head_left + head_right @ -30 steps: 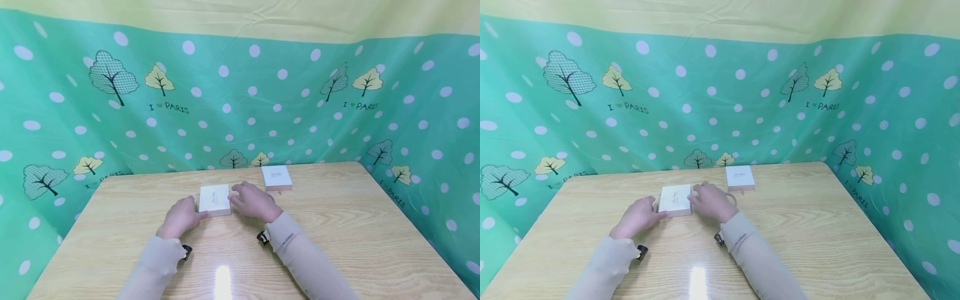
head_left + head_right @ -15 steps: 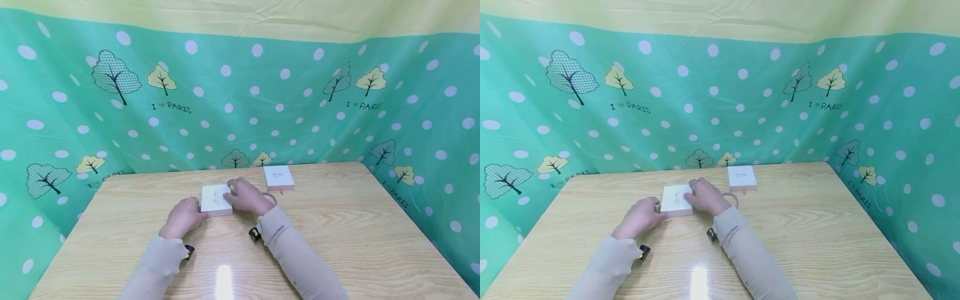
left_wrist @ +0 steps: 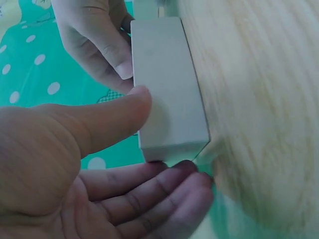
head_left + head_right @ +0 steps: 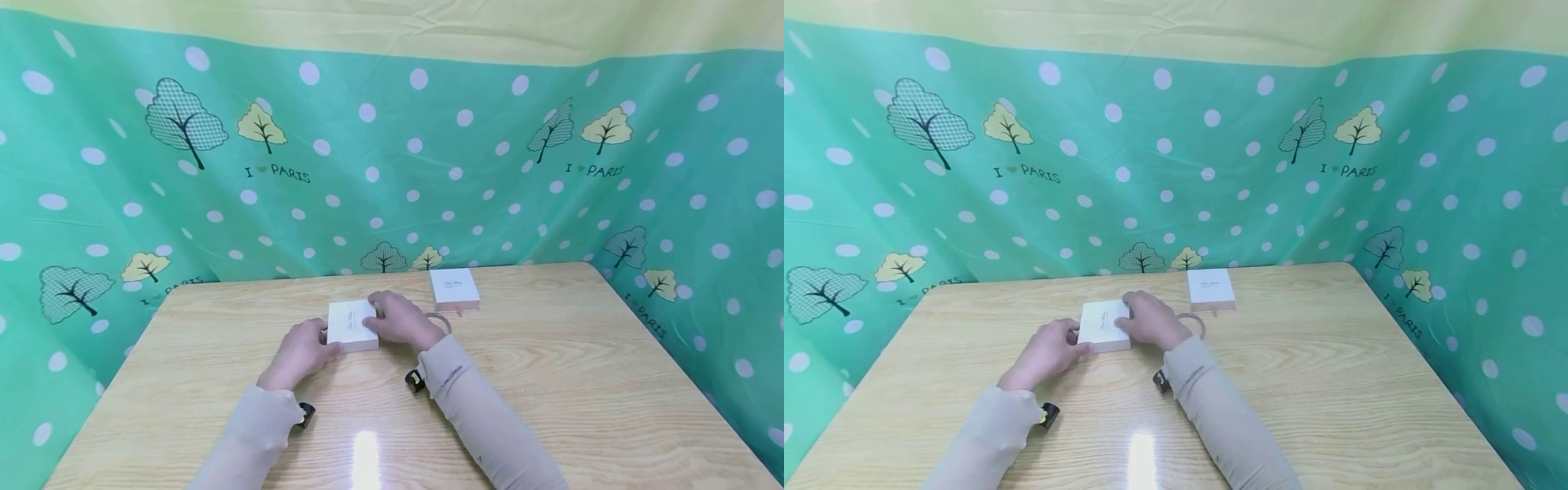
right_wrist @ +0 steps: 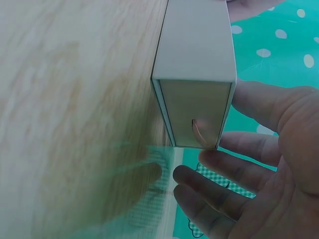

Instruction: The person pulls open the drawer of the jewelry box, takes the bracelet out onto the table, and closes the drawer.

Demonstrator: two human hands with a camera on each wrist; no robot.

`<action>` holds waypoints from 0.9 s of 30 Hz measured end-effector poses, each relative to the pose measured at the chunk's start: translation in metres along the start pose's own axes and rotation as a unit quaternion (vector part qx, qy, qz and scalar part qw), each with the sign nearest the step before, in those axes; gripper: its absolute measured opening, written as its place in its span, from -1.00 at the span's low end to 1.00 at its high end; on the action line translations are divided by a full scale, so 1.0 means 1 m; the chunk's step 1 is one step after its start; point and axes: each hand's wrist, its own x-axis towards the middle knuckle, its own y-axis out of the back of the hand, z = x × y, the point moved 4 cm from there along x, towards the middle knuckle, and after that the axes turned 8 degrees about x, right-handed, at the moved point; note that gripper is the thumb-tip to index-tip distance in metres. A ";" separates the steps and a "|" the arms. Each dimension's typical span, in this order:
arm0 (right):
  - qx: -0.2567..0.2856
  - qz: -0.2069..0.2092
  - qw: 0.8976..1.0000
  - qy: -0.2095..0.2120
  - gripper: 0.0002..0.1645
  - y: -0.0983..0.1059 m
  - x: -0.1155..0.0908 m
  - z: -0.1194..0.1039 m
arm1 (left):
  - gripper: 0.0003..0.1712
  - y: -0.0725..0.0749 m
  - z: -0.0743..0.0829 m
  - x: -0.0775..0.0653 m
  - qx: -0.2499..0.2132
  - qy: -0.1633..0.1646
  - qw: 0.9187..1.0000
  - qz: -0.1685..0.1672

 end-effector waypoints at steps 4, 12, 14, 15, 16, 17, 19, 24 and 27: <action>0.007 0.001 1.000 -0.008 -0.31 0.000 0.000 -0.001 | -0.40 -0.002 -0.005 0.002 -0.028 0.006 1.000 -0.002; 0.017 0.009 1.000 -0.022 -0.31 -0.001 -0.001 0.001 | -0.44 -0.007 -0.015 0.005 -0.147 0.029 0.989 -0.001; 0.016 0.009 1.000 -0.022 -0.31 -0.001 -0.001 0.001 | -0.45 -0.009 -0.016 0.005 -0.201 0.040 0.979 -0.001; 0.017 0.010 1.000 -0.023 -0.31 -0.002 0.000 0.001 | -0.45 -0.009 -0.017 0.005 -0.225 0.045 0.973 0.000; 0.017 0.010 1.000 -0.023 -0.31 -0.002 0.000 0.001 | -0.44 -0.010 -0.017 0.005 -0.251 0.050 0.967 0.000; 0.018 0.010 0.999 -0.025 -0.31 -0.002 0.000 0.001 | -0.43 -0.011 -0.018 0.005 -0.273 0.054 0.960 0.002; 0.019 0.011 0.999 -0.026 -0.31 -0.002 0.000 0.001 | -0.43 -0.012 -0.018 0.005 -0.305 0.059 0.950 0.004; 0.024 0.013 0.999 -0.032 -0.31 -0.003 0.000 0.002 | -0.43 -0.015 -0.018 0.005 -0.351 0.069 0.934 0.006; 0.028 0.015 0.999 -0.036 -0.31 -0.003 0.000 0.003 | -0.44 -0.016 -0.019 0.004 -0.369 0.072 0.926 0.006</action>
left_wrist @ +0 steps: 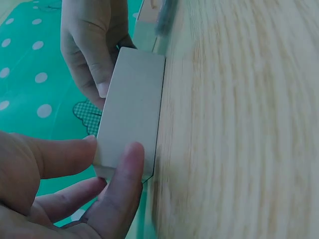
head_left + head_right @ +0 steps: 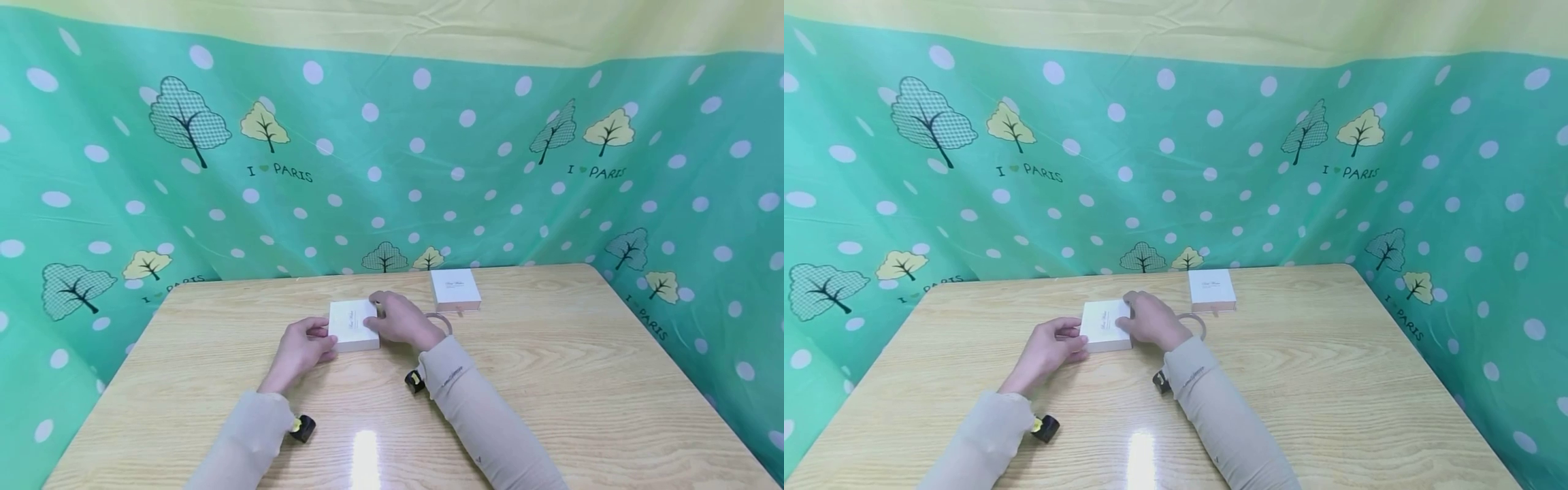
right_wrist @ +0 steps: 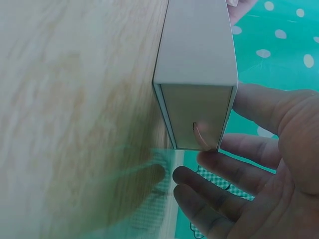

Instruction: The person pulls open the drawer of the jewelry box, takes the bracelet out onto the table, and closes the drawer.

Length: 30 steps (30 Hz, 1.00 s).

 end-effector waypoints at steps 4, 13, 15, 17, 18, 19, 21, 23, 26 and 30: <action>0.003 0.001 1.000 -0.005 -0.31 0.000 -0.001 0.001 | -0.44 0.000 -0.001 -0.001 -0.014 0.003 1.000 -0.001; 0.013 0.000 1.000 -0.012 -0.30 0.000 -0.002 0.001 | -0.43 0.001 -0.002 0.000 -0.042 0.016 0.999 0.004; 0.013 0.000 1.000 -0.013 -0.30 0.000 -0.001 0.001 | -0.43 0.001 -0.003 -0.001 -0.046 0.014 0.999 0.004; 0.014 -0.001 1.000 -0.015 -0.30 0.000 -0.001 0.001 | -0.43 0.002 -0.003 -0.001 -0.049 0.014 0.999 0.004; 0.014 -0.001 1.000 -0.016 -0.30 0.000 -0.001 0.001 | -0.43 0.002 -0.003 -0.001 -0.051 0.014 0.999 0.004; 0.014 -0.001 1.000 -0.017 -0.30 0.000 -0.001 0.001 | -0.43 0.002 -0.003 -0.001 -0.051 0.014 0.999 0.004; 0.013 -0.002 1.000 -0.017 -0.30 0.000 -0.001 0.001 | -0.43 0.002 -0.004 0.000 -0.053 0.016 0.998 0.004; 0.012 -0.003 1.000 -0.014 -0.30 0.000 -0.001 0.000 | -0.43 0.002 -0.004 0.000 -0.056 0.017 0.998 0.004; 0.011 -0.005 1.000 -0.011 -0.30 0.000 -0.002 -0.001 | -0.43 0.002 -0.005 0.000 -0.064 0.018 0.998 0.005; 0.014 -0.006 1.000 -0.013 -0.31 0.000 -0.003 -0.001 | -0.44 0.002 -0.006 0.000 -0.073 0.019 0.997 0.006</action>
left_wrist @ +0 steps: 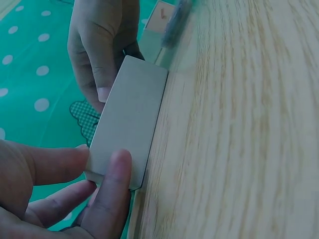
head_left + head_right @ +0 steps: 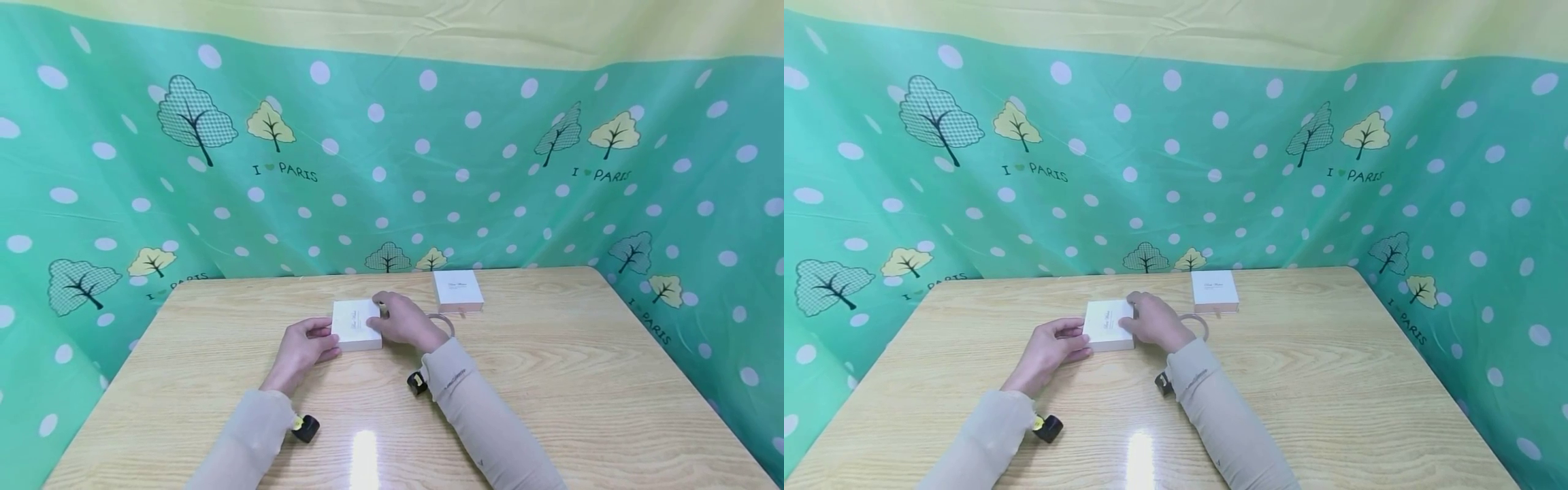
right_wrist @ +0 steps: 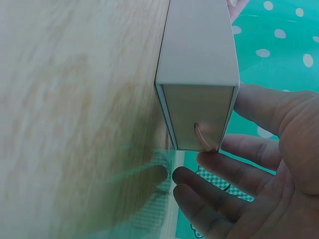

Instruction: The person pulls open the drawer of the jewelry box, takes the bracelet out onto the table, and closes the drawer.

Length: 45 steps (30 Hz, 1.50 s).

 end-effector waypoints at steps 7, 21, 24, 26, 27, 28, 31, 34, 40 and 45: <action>-0.009 0.002 1.000 -0.001 -0.30 0.000 0.000 0.002 | -0.47 -0.002 -0.001 0.001 -0.015 0.006 1.000 0.010; -0.026 0.011 1.000 0.005 -0.29 0.002 -0.005 0.004 | -0.54 -0.002 -0.007 0.003 -0.036 0.012 0.999 0.010; -0.026 0.011 1.000 0.006 -0.28 0.003 -0.006 0.004 | -0.55 -0.002 -0.008 0.003 -0.036 0.010 0.999 0.009; -0.025 0.011 1.000 0.004 -0.28 0.003 -0.007 0.004 | -0.56 -0.002 -0.008 0.003 -0.035 0.007 0.999 0.009; -0.024 0.011 1.000 0.003 -0.27 0.004 -0.007 0.004 | -0.56 -0.003 -0.008 0.003 -0.035 0.006 0.999 0.009; -0.025 0.011 1.000 0.001 -0.27 0.004 -0.008 0.004 | -0.56 -0.003 -0.008 0.003 -0.035 0.005 0.999 0.009; -0.027 0.012 1.000 -0.002 -0.27 0.005 -0.009 0.004 | -0.57 -0.003 -0.007 0.004 -0.037 0.005 0.999 0.010; -0.032 0.013 0.999 -0.001 -0.28 0.006 -0.011 0.003 | -0.58 -0.003 -0.007 0.004 -0.042 0.007 0.999 0.014; -0.042 0.018 0.999 0.003 -0.30 0.006 -0.013 0.005 | -0.58 -0.003 -0.007 0.004 -0.048 0.009 0.999 0.021; -0.051 0.021 0.998 0.005 -0.30 0.007 -0.014 0.005 | -0.57 -0.004 -0.006 0.004 -0.047 0.009 0.999 0.023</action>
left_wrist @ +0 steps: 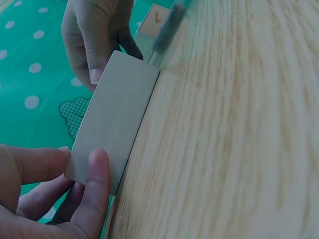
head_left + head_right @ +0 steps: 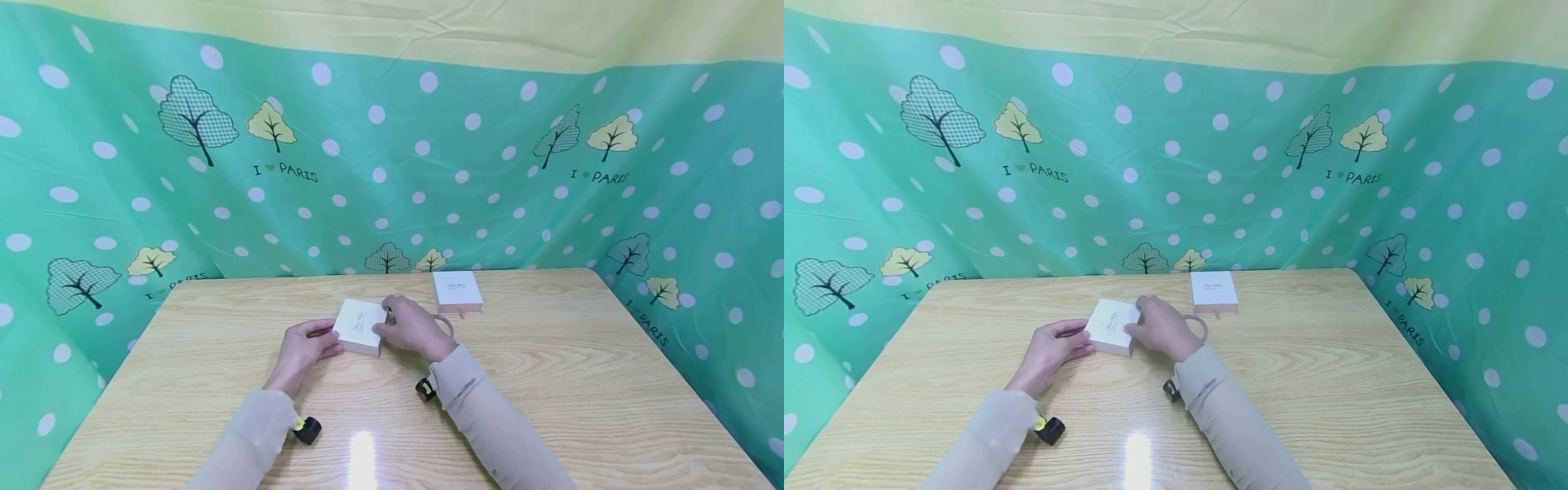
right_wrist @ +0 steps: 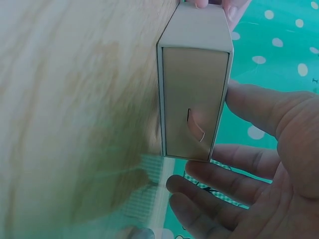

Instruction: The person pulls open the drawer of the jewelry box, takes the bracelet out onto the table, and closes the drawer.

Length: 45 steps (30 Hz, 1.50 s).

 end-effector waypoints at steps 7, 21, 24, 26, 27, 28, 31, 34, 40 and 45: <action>-0.010 0.003 1.000 -0.010 -0.34 0.000 -0.001 0.000 | -0.55 -0.001 0.002 -0.001 -0.007 -0.009 1.000 0.002; -0.022 0.012 0.999 -0.024 -0.33 0.002 -0.004 -0.003 | -0.58 0.003 0.006 -0.002 0.084 -0.041 0.995 0.043; -0.022 0.012 0.999 -0.026 -0.33 0.003 -0.006 -0.005 | -0.57 0.005 0.007 -0.004 0.117 -0.051 0.990 0.055; -0.023 0.010 0.999 -0.030 -0.32 0.003 -0.007 -0.006 | -0.56 0.005 0.006 -0.003 0.122 -0.053 0.989 0.057; -0.024 0.009 0.999 -0.032 -0.31 0.003 -0.007 -0.006 | -0.55 0.005 0.006 -0.003 0.124 -0.054 0.989 0.058; -0.025 0.009 0.999 -0.033 -0.31 0.003 -0.007 -0.006 | -0.54 0.005 0.006 -0.003 0.125 -0.053 0.989 0.058; -0.031 0.010 0.999 -0.034 -0.32 0.003 -0.008 -0.008 | -0.51 0.004 0.006 -0.003 0.128 -0.051 0.989 0.053; -0.037 0.011 0.999 -0.033 -0.33 0.002 -0.010 -0.009 | -0.49 0.002 0.005 -0.004 0.129 -0.045 0.989 0.047; -0.044 0.011 0.998 -0.032 -0.33 0.001 -0.010 -0.010 | -0.44 0.000 0.004 -0.005 0.115 -0.038 0.992 0.034; -0.049 0.011 0.998 -0.033 -0.35 0.001 -0.010 -0.010 | -0.38 -0.001 0.004 -0.005 0.109 -0.043 0.993 0.025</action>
